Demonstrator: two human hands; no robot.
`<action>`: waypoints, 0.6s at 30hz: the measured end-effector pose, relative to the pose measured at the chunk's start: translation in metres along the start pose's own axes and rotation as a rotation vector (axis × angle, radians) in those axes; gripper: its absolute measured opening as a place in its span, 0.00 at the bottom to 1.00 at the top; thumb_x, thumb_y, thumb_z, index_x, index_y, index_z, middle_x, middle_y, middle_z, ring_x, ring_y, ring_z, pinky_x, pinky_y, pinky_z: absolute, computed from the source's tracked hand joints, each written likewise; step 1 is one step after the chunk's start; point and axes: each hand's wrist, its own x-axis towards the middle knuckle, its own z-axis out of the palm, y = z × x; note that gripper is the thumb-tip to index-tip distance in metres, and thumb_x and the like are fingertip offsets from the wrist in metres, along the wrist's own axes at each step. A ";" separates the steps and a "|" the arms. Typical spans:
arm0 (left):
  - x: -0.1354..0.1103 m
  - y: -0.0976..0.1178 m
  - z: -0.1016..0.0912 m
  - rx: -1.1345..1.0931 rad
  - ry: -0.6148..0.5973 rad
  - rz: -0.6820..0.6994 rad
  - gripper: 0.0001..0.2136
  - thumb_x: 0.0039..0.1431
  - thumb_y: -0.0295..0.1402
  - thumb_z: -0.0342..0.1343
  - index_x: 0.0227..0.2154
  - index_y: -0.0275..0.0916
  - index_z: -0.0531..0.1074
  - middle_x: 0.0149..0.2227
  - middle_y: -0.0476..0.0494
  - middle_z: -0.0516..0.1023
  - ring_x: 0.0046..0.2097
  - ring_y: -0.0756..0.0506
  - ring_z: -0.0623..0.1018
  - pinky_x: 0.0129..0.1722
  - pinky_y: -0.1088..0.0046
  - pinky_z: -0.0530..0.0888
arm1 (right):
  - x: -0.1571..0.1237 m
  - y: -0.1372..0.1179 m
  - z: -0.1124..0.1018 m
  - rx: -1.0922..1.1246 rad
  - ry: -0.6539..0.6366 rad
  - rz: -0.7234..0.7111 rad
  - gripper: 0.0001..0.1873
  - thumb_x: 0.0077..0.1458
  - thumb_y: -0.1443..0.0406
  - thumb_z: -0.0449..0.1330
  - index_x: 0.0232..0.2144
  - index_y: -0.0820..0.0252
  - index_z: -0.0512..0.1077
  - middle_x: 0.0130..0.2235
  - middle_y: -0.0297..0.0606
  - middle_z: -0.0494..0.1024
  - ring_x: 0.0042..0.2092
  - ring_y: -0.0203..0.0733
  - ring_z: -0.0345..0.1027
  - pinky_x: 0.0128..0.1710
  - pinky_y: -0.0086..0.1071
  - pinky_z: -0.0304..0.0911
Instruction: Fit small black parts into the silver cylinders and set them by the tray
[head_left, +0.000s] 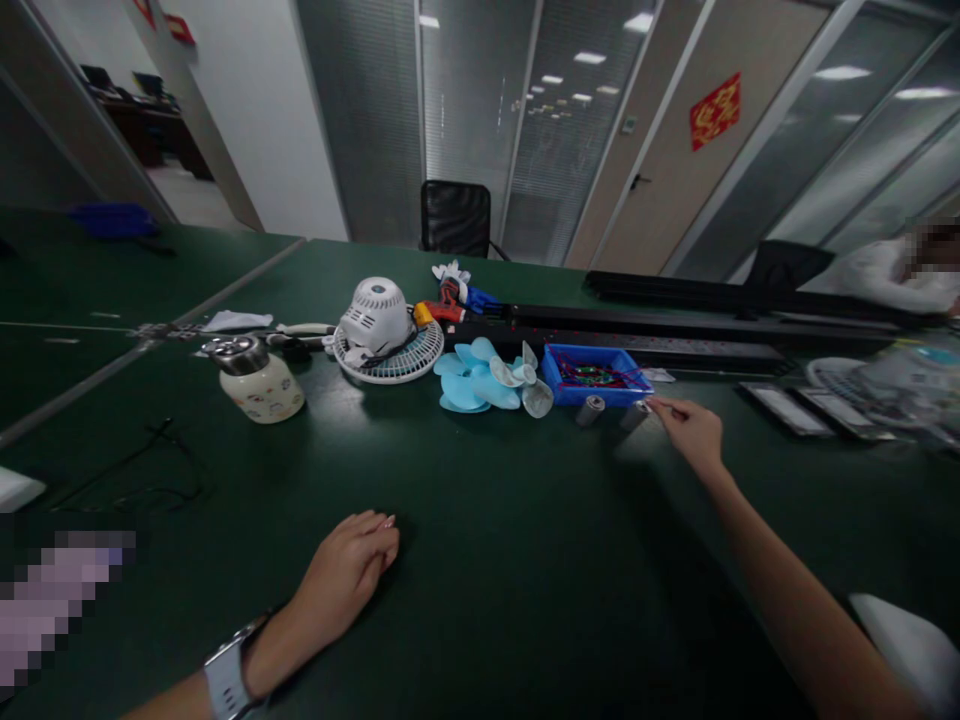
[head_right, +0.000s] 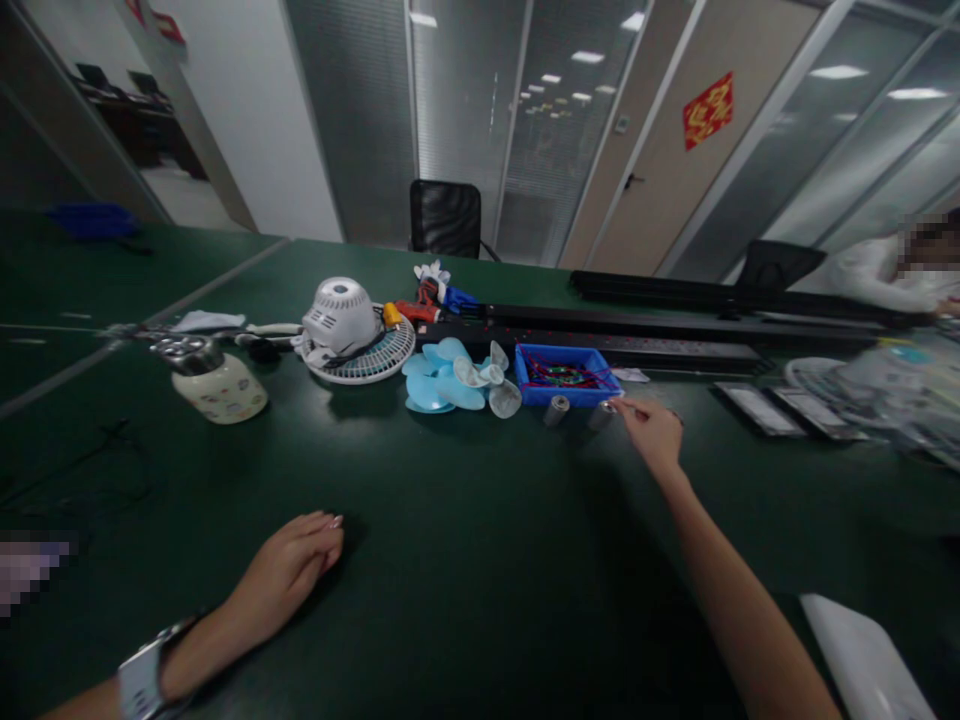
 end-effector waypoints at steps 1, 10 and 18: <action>0.000 0.001 -0.001 0.003 -0.005 0.000 0.14 0.56 0.22 0.40 0.20 0.40 0.65 0.26 0.46 0.74 0.34 0.43 0.76 0.37 0.65 0.70 | 0.000 0.000 0.001 -0.001 0.010 -0.001 0.44 0.51 0.34 0.44 0.38 0.65 0.81 0.23 0.42 0.73 0.25 0.40 0.62 0.27 0.33 0.53; 0.001 0.003 -0.002 -0.010 -0.019 -0.022 0.15 0.57 0.22 0.40 0.20 0.40 0.65 0.26 0.45 0.74 0.33 0.42 0.75 0.36 0.64 0.70 | 0.001 0.003 0.003 -0.046 -0.086 -0.037 0.31 0.54 0.42 0.52 0.36 0.59 0.82 0.29 0.43 0.79 0.26 0.41 0.66 0.26 0.31 0.54; 0.001 0.002 -0.002 0.005 -0.029 -0.016 0.14 0.56 0.22 0.40 0.20 0.40 0.65 0.26 0.45 0.74 0.34 0.42 0.76 0.36 0.64 0.70 | -0.031 -0.054 -0.007 -0.247 -0.005 -0.172 0.36 0.52 0.39 0.53 0.51 0.58 0.75 0.29 0.42 0.77 0.29 0.43 0.68 0.29 0.32 0.52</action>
